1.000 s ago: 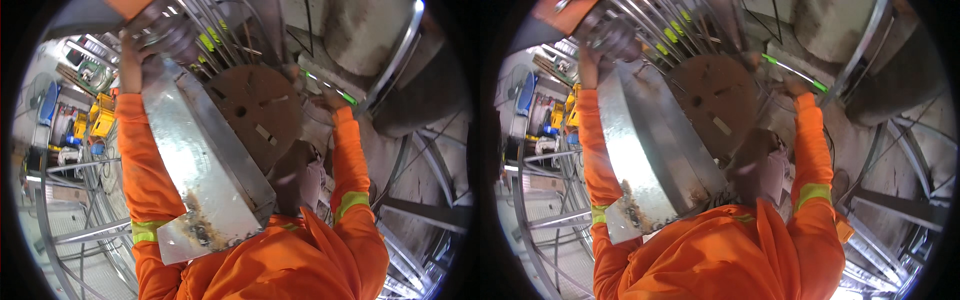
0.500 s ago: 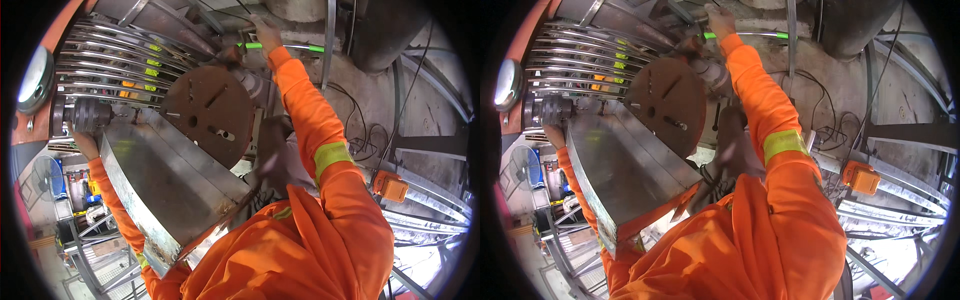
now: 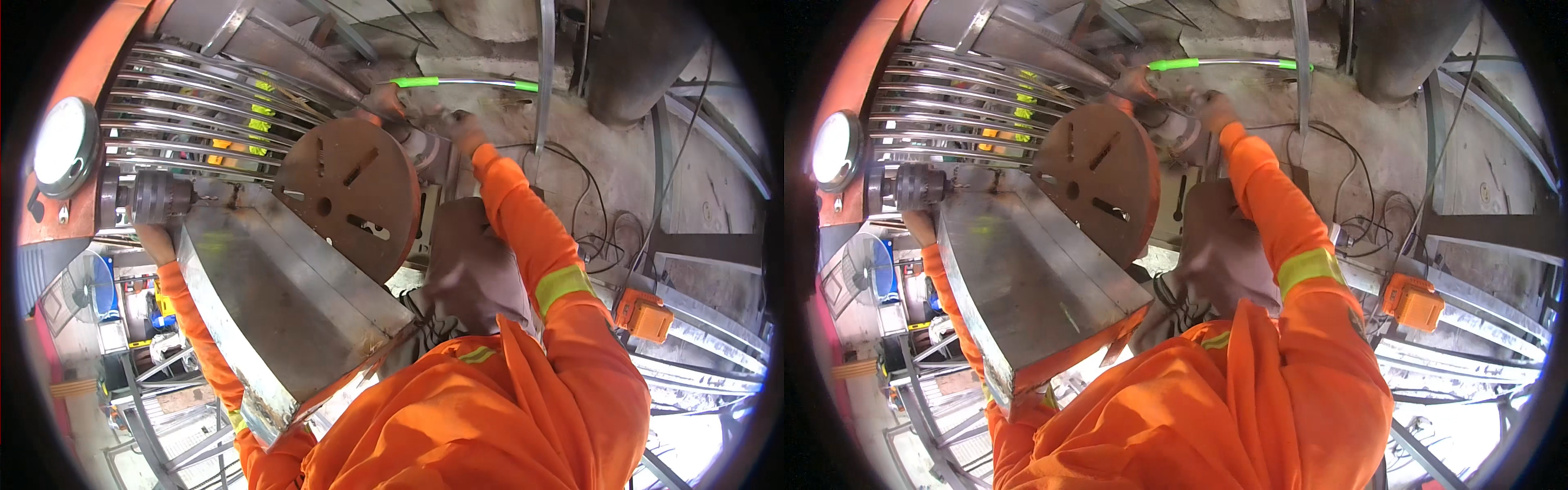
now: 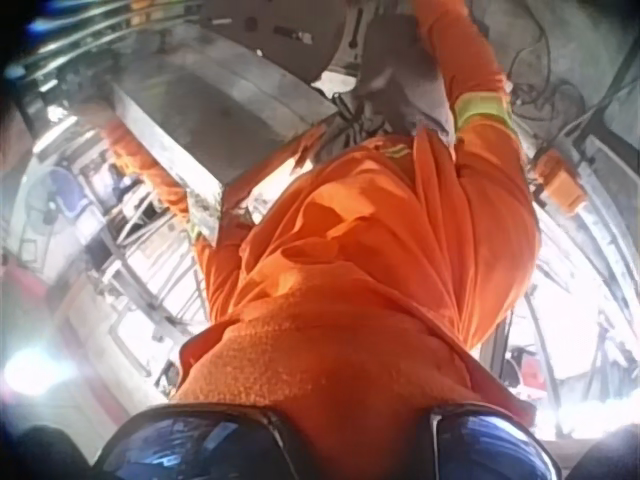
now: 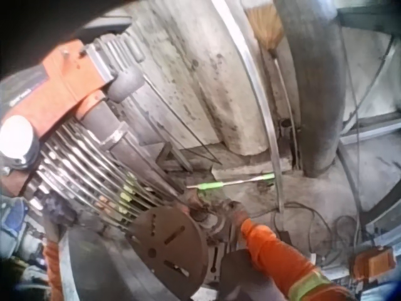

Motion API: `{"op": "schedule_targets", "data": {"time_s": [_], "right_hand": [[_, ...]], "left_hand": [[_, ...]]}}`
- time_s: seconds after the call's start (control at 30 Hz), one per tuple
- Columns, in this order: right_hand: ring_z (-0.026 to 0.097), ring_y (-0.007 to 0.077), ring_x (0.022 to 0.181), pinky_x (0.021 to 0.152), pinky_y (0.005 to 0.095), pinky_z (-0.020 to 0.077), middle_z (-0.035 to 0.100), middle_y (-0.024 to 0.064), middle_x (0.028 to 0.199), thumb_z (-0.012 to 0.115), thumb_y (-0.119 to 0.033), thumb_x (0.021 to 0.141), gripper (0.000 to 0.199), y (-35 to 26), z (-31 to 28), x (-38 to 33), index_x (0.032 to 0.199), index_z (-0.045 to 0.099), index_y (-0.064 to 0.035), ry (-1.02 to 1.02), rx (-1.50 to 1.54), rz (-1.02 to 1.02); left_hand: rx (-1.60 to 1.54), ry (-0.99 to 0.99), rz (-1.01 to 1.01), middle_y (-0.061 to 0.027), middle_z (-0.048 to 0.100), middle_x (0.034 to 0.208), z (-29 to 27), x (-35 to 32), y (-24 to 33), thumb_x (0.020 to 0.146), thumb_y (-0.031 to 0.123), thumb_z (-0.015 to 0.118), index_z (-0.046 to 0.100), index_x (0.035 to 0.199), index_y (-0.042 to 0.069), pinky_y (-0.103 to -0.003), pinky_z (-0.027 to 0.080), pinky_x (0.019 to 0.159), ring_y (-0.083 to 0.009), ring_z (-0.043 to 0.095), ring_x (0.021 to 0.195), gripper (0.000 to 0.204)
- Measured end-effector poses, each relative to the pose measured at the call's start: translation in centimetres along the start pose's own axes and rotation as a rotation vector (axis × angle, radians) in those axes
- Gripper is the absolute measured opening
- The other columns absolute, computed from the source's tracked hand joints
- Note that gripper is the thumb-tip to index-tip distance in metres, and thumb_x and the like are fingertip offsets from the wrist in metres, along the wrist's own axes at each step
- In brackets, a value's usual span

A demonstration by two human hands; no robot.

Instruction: Drilling holes into a fabricated metal part using a drill press machine.

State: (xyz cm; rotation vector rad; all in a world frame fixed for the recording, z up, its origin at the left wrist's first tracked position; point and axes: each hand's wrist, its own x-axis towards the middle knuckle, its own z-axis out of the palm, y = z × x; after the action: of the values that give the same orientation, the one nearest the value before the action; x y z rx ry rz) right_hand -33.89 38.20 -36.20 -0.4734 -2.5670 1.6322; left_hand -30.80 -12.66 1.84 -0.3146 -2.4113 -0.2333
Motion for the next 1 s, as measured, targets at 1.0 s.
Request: {"op": "schedule_targets", "data": {"time_s": [1.0], "right_hand": [[0.062,0.0510,0.102,0.084,0.0508,0.0496,0.064,0.0347,0.101,0.046,-0.053,0.102,0.059,-13.6,-5.0,2.2,0.107,0.062,0.0033,0.144,0.027,-0.276]], "left_hand": [[-0.089,-0.008,-0.073,-0.0178,0.064,0.127,-3.6,-2.2,-3.4,0.097,0.004,0.048,0.058,0.128,-0.003,-0.036,0.048,0.096,-0.0283,0.063,0.111,0.033]]}}
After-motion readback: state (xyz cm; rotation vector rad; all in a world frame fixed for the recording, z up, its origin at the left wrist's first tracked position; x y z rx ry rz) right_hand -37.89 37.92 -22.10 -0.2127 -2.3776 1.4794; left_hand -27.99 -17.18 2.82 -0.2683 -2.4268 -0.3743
